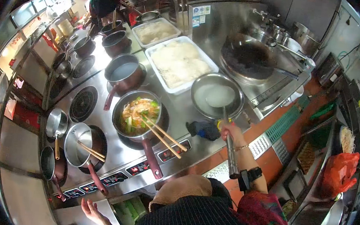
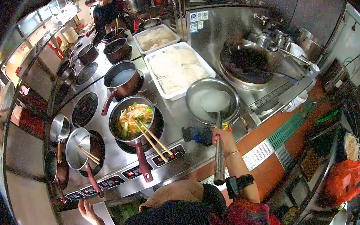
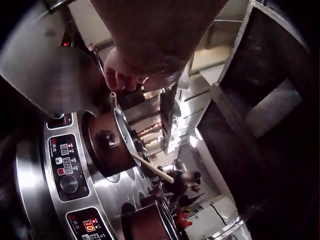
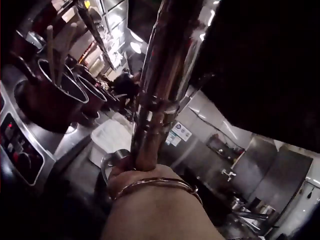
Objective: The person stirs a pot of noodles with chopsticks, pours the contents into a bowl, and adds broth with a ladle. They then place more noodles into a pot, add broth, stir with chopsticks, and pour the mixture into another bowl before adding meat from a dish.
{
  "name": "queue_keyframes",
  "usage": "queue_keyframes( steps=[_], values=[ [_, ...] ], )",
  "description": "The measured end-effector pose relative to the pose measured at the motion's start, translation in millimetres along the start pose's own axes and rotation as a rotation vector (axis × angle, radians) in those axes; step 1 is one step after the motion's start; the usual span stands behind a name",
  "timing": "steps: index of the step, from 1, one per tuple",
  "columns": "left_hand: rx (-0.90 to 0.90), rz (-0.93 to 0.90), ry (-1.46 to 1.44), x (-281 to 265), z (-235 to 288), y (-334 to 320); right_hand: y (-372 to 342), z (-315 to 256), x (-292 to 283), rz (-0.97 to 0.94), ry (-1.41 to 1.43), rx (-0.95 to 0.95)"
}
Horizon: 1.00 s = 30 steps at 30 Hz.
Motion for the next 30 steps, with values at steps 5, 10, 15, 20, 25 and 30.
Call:
queue_keyframes(
  steps=[5, 10, 15, 20, 25, 30],
  values=[
    [-0.026, -0.003, -0.032, -4.2, -2.1, 3.2, -34.8, 2.3, 8.7, -0.012, -0.140, -0.104],
    [-0.013, -0.050, -0.014, -10.5, -17.4, 12.3, -39.1, 8.8, 3.2, 0.085, -0.291, -0.211],
    [-0.035, -0.066, -0.024, -10.3, -32.7, 15.1, -44.0, 7.0, 0.1, 0.198, -0.331, -0.241],
    [-0.037, -0.074, -0.040, -8.8, -30.1, 7.1, -51.4, -16.4, 8.3, 0.217, -0.408, -0.394],
    [-0.064, -0.034, -0.053, -6.0, -30.0, 1.9, -56.3, -41.0, 12.3, 0.091, -0.337, -0.468],
    [-0.076, -0.041, -0.073, -9.9, -41.5, 1.7, -53.8, -46.0, 23.6, -0.238, 0.207, -0.159]
  ],
)
Point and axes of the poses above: each hand's wrist, its own y-axis towards the middle knuckle, its own x-axis out of the palm, z = x × y, the point moved 6 cm from there along y, towards the middle knuckle, and after that the axes turned 3 degrees about z, right-handed, at the moved point
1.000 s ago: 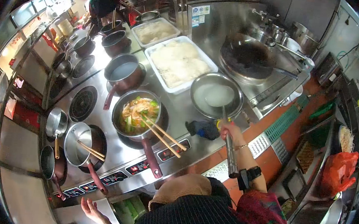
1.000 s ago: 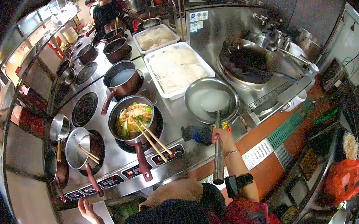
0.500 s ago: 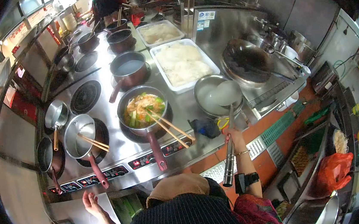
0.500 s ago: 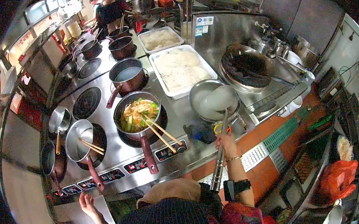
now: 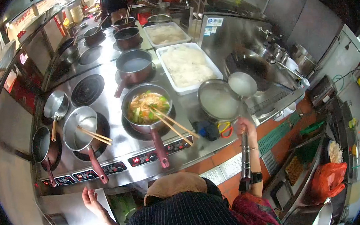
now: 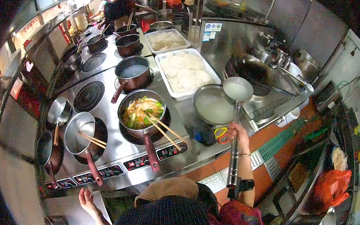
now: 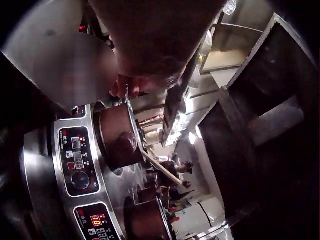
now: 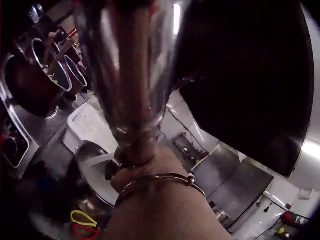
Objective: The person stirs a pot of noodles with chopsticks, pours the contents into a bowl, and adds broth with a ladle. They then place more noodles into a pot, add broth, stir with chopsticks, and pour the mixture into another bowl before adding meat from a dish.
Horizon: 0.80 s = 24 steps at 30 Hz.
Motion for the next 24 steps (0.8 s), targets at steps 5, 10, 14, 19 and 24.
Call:
queue_keyframes(
  steps=[5, 10, 14, 19, 24],
  values=[
    [-0.027, 0.017, -0.014, -5.7, -2.4, -0.7, -17.5, -4.2, 21.5, -0.101, 0.069, -0.006],
    [-0.037, 0.009, -0.018, -5.9, -3.9, 0.9, -20.9, -1.1, 20.7, -0.084, 0.102, 0.068],
    [-0.026, -0.047, -0.038, 1.7, -9.2, 2.3, -38.2, -1.4, 46.8, -0.185, -0.010, 0.084],
    [0.039, -0.036, -0.062, 16.1, -3.8, 4.4, -66.7, 12.5, 109.5, -0.254, -0.036, 0.250],
    [0.124, -0.054, -0.024, 27.1, -23.6, 15.4, -81.8, 58.9, 175.6, -0.422, -0.032, 0.486]
  ],
)
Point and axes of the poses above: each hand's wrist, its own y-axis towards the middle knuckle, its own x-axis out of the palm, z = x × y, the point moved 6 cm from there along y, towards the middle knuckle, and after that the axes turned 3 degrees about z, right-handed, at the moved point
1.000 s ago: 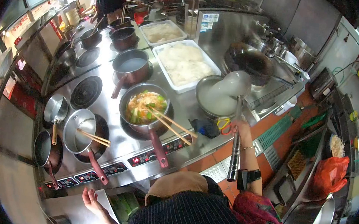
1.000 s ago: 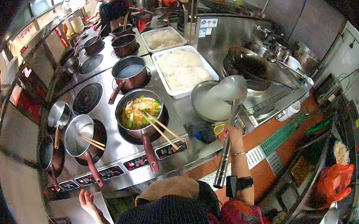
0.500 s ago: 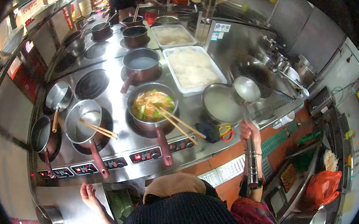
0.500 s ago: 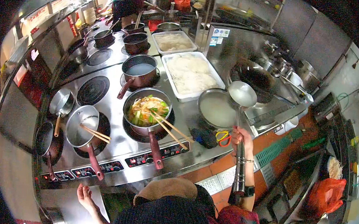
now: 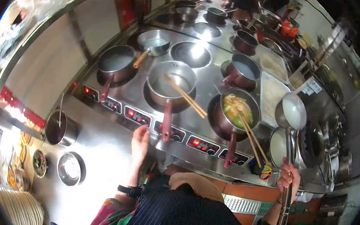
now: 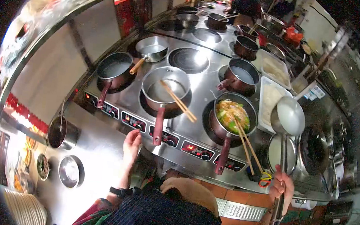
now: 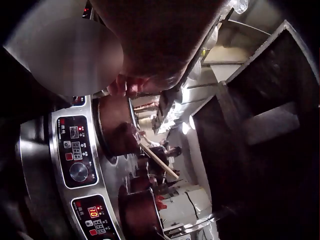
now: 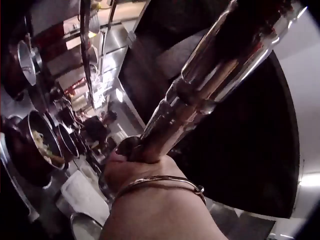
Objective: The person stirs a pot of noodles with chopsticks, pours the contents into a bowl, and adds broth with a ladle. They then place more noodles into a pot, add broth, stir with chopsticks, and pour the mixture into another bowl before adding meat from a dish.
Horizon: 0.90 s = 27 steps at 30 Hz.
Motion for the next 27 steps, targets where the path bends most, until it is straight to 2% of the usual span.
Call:
queue_keyframes(
  steps=[2, 3, 5, 6, 8, 11, 12, 16, 20, 24, 27],
  values=[
    [-0.038, -0.074, -0.025, 8.4, 15.4, -5.9, 17.7, 22.7, 32.8, -0.014, -0.037, 0.016],
    [-0.176, -0.143, -0.034, 11.7, 14.6, -8.9, 29.3, 34.7, 46.8, -0.021, -0.056, 0.027],
    [-0.171, -0.189, -0.019, 16.3, 9.3, -14.8, 52.7, 58.5, 71.9, -0.039, -0.076, 0.061],
    [-0.169, -0.205, -0.026, 17.7, 9.7, -18.0, 66.6, 70.5, 77.2, -0.094, -0.041, 0.137],
    [-0.188, -0.189, -0.016, 12.4, 9.0, -24.6, 92.3, 97.8, 97.9, -0.080, -0.035, 0.225],
    [-0.224, -0.218, 0.027, 2.4, 6.8, -36.2, 134.5, 131.0, 108.2, -0.159, -0.013, 0.395],
    [-0.227, -0.206, 0.023, -3.7, 6.6, -40.2, 146.9, 142.5, 112.7, -0.250, 0.081, 0.457],
    [-0.288, -0.141, -0.002, -34.4, 1.7, -56.2, 193.5, 176.6, 111.2, -0.240, -0.093, 0.563],
    [-0.401, -0.091, -0.007, -60.5, -2.2, -69.0, 219.3, 197.4, 114.1, -0.148, -0.418, 0.570],
    [-0.411, -0.006, -0.072, -73.1, -27.6, -74.3, 234.4, 202.5, 108.5, -0.104, -0.772, 0.514],
    [-0.372, -0.006, -0.062, -73.4, -25.1, -70.1, 244.9, 204.2, 103.5, -0.100, -0.836, 0.437]
  ],
)
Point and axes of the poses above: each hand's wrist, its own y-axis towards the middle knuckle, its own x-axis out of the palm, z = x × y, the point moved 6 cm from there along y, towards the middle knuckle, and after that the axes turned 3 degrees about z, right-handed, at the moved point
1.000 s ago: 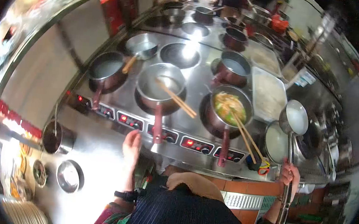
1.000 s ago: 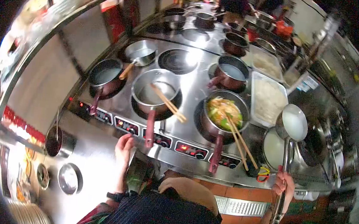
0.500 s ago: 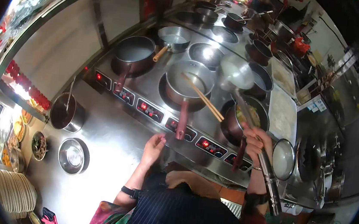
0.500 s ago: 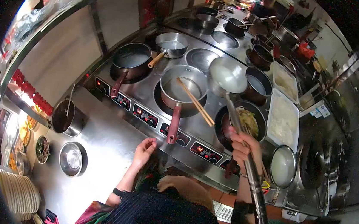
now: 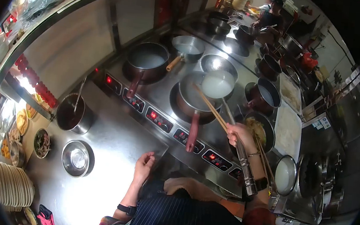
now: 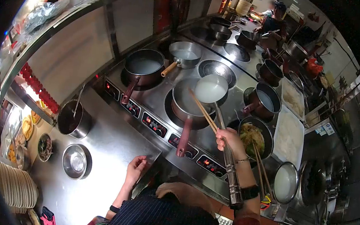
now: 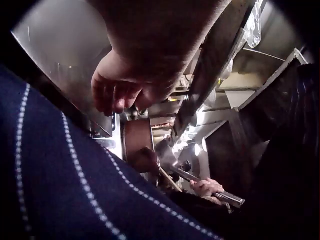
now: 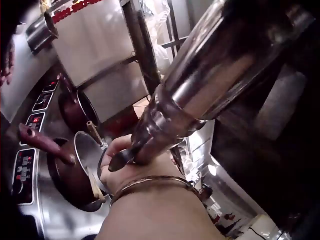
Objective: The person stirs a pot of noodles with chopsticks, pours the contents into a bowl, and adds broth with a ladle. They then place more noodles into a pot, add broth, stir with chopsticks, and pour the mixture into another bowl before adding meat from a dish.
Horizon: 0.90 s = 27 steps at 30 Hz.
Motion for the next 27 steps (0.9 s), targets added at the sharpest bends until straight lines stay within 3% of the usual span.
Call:
queue_keyframes(
  steps=[5, 11, 17, 25, 27],
  values=[
    [0.043, -0.020, 0.096, 9.7, 25.1, 4.1, 9.7, 1.6, -4.3, 0.021, 0.008, -0.017],
    [0.016, -0.055, -0.032, 20.7, 13.6, 13.8, 13.3, 2.2, 2.5, 0.083, -0.032, -0.049],
    [0.007, -0.074, 0.015, 21.9, 12.9, 10.2, 15.4, 6.1, -1.2, 0.167, -0.123, -0.089],
    [0.027, -0.107, 0.082, 26.1, 9.4, 11.2, 8.5, 0.9, -7.6, 0.313, -0.450, -0.201],
    [0.042, -0.105, 0.108, 29.3, 11.2, 10.3, 2.7, -5.1, -7.9, 0.399, -0.693, -0.233]
  ],
)
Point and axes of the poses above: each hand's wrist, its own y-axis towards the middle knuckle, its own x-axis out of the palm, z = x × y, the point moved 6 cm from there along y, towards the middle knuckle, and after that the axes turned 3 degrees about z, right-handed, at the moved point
